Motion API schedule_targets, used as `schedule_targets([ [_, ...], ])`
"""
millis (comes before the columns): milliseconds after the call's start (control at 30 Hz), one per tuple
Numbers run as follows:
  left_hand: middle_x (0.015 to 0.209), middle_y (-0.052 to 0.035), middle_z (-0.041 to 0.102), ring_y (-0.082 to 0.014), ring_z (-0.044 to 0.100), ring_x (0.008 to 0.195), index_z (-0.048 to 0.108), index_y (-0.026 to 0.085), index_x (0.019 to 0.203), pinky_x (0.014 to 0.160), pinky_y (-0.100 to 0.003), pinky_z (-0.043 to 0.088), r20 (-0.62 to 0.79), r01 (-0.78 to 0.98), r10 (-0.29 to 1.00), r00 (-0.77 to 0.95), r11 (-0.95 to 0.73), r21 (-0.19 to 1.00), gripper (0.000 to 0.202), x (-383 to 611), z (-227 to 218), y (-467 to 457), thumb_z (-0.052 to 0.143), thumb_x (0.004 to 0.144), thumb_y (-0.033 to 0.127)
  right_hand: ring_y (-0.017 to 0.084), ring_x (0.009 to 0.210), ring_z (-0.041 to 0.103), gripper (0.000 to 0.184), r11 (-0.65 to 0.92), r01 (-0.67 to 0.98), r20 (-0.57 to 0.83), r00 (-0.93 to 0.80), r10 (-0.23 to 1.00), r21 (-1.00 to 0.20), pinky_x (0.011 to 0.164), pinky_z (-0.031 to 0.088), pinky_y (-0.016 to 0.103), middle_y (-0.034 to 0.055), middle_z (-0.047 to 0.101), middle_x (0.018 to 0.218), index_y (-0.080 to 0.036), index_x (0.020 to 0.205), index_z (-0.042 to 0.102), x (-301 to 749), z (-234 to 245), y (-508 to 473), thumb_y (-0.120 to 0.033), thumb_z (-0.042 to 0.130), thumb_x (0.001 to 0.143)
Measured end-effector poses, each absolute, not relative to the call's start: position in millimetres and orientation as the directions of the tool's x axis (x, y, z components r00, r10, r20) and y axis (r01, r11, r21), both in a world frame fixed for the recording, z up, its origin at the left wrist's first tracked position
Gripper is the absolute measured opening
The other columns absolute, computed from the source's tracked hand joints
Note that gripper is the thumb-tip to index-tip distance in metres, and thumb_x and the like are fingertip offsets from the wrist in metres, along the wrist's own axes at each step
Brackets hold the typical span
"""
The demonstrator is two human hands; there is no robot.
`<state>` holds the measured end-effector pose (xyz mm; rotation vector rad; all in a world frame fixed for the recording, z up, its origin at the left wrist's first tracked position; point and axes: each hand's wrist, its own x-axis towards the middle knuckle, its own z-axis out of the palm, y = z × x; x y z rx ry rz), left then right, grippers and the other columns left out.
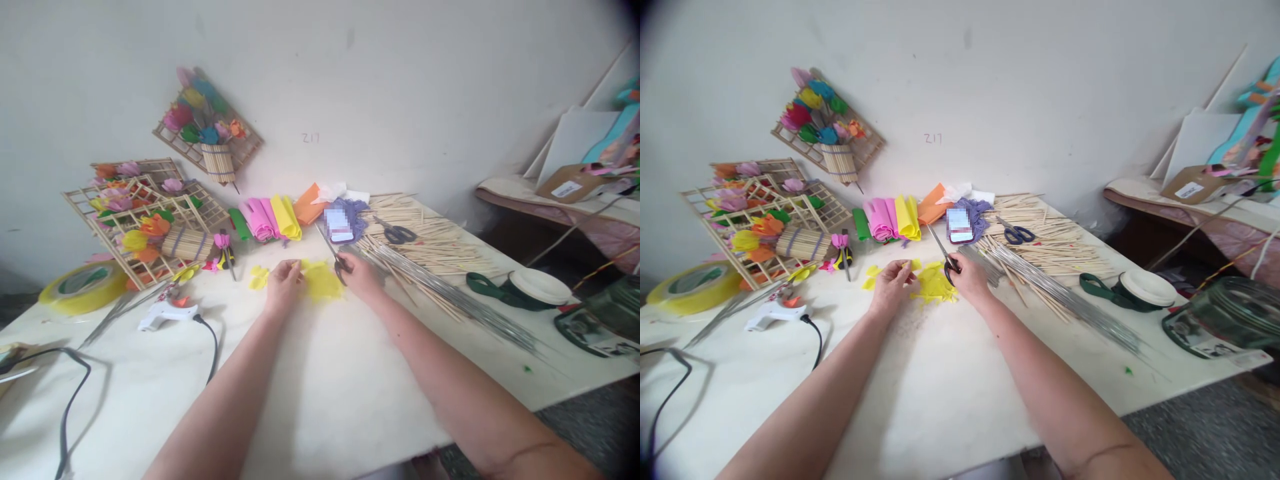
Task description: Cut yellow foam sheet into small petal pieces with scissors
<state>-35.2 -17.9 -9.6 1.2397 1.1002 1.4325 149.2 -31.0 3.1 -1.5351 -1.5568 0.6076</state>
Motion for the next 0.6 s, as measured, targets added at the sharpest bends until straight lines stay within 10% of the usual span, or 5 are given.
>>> schedule_targets([
  [233, 0.053, 0.0003, 0.060, -0.0083, 0.051, 0.045, 0.061, 0.013, 0.085, 0.048, -0.020, 0.036, 0.072, -0.225, 0.997, 0.039, -0.061, 0.972, 0.037, -42, -10, -18, 0.072, 0.064, 0.042, 0.007, 0.043, 0.044, 0.033, 0.041, 0.196, 0.006, -0.175, 0.985, -0.980, 0.038, 0.032, 0.018, -0.0059, 0.049, 0.055, -0.017, 0.094, 0.062, 144, 14, -43, -0.038, 0.064, 0.068],
  [600, 0.052, 0.0034, 0.055, -0.0036, 0.045, 0.043, 0.057, 0.013, 0.071, 0.045, -0.016, 0.033, 0.024, -0.384, 0.996, 0.084, 0.011, 0.923, 0.031, -45, -6, -19, 0.077, 0.058, 0.032, 0.004, 0.035, 0.038, 0.020, -0.017, 0.280, -0.112, -0.328, 0.938, -0.960, 0.033, 0.028, 0.015, -0.0077, 0.045, 0.049, -0.017, 0.080, 0.059, 150, 18, -48, -0.036, 0.056, 0.075],
])
